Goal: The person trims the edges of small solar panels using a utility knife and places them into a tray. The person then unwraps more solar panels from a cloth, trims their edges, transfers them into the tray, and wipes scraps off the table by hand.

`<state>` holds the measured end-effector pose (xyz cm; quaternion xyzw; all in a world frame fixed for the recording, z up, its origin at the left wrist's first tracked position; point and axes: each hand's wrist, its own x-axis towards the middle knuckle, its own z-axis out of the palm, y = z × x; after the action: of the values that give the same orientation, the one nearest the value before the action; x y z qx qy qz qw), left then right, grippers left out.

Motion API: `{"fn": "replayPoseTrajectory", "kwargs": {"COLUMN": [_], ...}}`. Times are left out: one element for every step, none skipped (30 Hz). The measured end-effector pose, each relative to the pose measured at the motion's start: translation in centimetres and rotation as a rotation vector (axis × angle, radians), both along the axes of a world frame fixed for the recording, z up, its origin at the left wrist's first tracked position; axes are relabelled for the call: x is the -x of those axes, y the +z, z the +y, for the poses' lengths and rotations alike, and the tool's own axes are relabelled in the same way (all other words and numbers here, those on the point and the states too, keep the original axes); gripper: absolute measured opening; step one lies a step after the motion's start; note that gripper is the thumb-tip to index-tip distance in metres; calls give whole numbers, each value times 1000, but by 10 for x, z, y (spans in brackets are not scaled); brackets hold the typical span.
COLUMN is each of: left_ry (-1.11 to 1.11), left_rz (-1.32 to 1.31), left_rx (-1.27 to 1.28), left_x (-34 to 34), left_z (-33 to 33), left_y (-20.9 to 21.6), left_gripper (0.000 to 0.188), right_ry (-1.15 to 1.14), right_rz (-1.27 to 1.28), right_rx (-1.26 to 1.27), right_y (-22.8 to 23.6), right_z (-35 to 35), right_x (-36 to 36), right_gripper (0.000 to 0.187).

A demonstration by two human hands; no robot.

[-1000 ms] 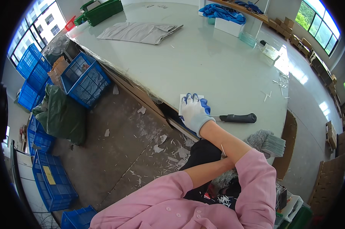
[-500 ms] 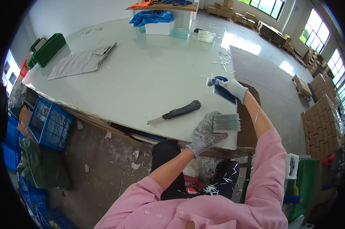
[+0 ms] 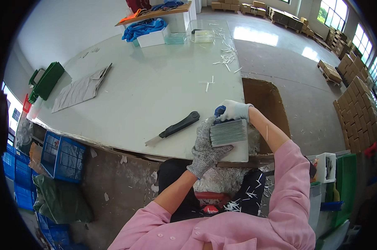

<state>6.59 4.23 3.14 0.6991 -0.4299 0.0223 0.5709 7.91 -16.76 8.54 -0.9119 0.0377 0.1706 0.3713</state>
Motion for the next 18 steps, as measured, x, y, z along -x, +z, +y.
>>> {"fn": "replayPoseTrajectory", "kwargs": {"left_ry": [-6, -41, -83, -96, -116, -129, -135, -117, -99, -104, -95, -74, -67, -71, -83, -82, -56, -40], "left_rz": [-5, -3, -1, -5, 29, 64, 62, 61, 58, 60, 24, -13, -9, 26, 59, 58, 36, 11], "left_rx": [-9, -19, -26, -30, -25, -22, -25, -30, -29, -23, -31, -47, -47, -50, -52, -53, -32, -6], "left_x": [-3, -5, -7, -6, -6, -6, -6, -6, -6, -6, -6, -7, -7, -8, -8, -7, -8, -8], "left_z": [1, 1, 0, -1, -2, 0, 1, 4, 2, 0, -1, 1, 3, 5, 5, 6, 6, 4], "left_y": [-1, -4, -6, -7, -9, -9, -9, -10, -8, -8, -7, -7, -7, -7, -6, -7, -9, -8], "left_gripper": [92, 89, 86, 86, 84, 81, 81, 81, 81, 81, 82, 82, 82, 83, 84, 84, 84, 83], "right_ry": [-31, -61, 0, -12, -25, -31, -101, -106, -208, -306, -309, -339, -373, -350, -368, -382, -419, -424], "right_rz": [59, 118, 80, 75, 35, -5, -53, -55, -140, -222, -222, -383, -545, -615, -649, -680, -686, -693], "right_rx": [-3, -6, -27, -32, -37, -43, -128, -129, -431, -734, -725, -885, -1042, -1041, -864, -688, -628, -624], "right_y": [6, 9, 6, 5, 5, 10, 22, 14, 2, -2, -7, -13, -18, -22, -22, -21, -22, -24], "right_z": [7, 9, 5, -1, -8, -9, -11, -20, -32, -33, -30, -17, -5, 9, 20, 28, 33, 34], "right_x": [-2, -2, -3, 3, 10, 16, 29, 39, 54, 65, 75, 84, 94, 99, 102, 102, 99, 98], "right_gripper": [18, 17, 17, 17, 19, 20, 32, 32, 40, 48, 48, 51, 54, 47, 45, 42, 41, 41]}}
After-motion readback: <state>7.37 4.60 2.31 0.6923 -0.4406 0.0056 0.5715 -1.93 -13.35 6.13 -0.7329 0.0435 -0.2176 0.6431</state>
